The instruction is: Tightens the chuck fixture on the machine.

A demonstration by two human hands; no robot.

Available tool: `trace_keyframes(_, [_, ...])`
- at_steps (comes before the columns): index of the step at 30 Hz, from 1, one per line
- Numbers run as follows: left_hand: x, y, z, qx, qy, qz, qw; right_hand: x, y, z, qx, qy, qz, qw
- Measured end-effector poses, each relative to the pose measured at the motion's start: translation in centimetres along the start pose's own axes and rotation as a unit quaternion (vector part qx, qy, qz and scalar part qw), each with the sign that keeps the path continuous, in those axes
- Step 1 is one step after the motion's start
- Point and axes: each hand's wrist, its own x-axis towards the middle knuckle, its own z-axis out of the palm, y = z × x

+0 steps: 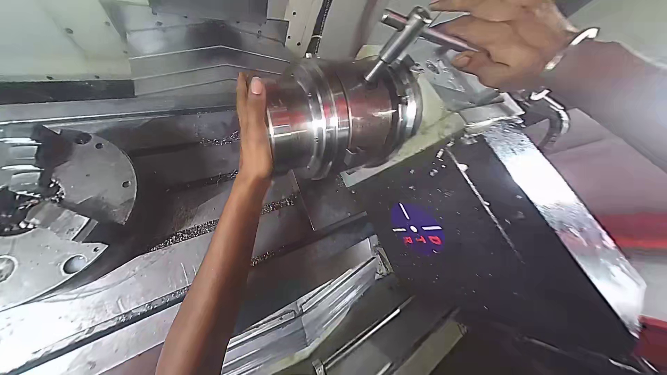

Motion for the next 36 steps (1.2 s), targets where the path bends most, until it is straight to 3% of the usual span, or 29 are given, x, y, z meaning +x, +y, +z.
trace_keyframes(8, [-0.7,0.5,-0.6,-0.006,0.003,-0.029,1.000,1.1,0.7,0.8,-0.005,0.005,-0.027,1.000])
trace_keyframes(11, [-1.2,0.3,0.1,-0.004,-0.020,-0.038,0.999,-0.2,-0.5,-0.6,-0.017,-0.035,0.040,0.998])
trace_keyframes(13, [-1.5,0.0,-0.5,0.001,-0.022,-0.055,0.998,0.6,-4.4,-3.7,-0.008,-0.160,0.155,0.975])
trace_keyframes(15, [-0.6,-0.2,-0.4,-0.003,-0.007,-0.047,0.999,-0.9,-4.2,-1.4,-0.030,0.001,0.115,0.993])
trace_keyframes(19, [0.1,-0.7,-0.1,0.015,0.014,-0.016,1.000,-0.9,-6.3,-2.1,0.068,-0.036,0.160,0.984])
trace_keyframes(22, [0.4,-0.9,0.0,0.009,0.018,-0.007,1.000,1.4,-8.3,-2.7,0.138,-0.018,0.215,0.967])
trace_keyframes(27, [0.6,-1.3,-0.2,0.028,0.019,0.009,0.999,7.3,-10.2,-3.4,0.194,0.020,0.197,0.961])
trace_keyframes(31, [0.5,-1.3,-0.1,0.037,0.027,0.010,0.999,12.6,-12.1,-3.8,0.071,-0.059,0.186,0.978])
trace_keyframes(36, [0.5,-1.2,-0.1,0.029,0.028,0.013,0.999,15.4,-14.4,-3.8,-0.024,-0.065,0.206,0.976])
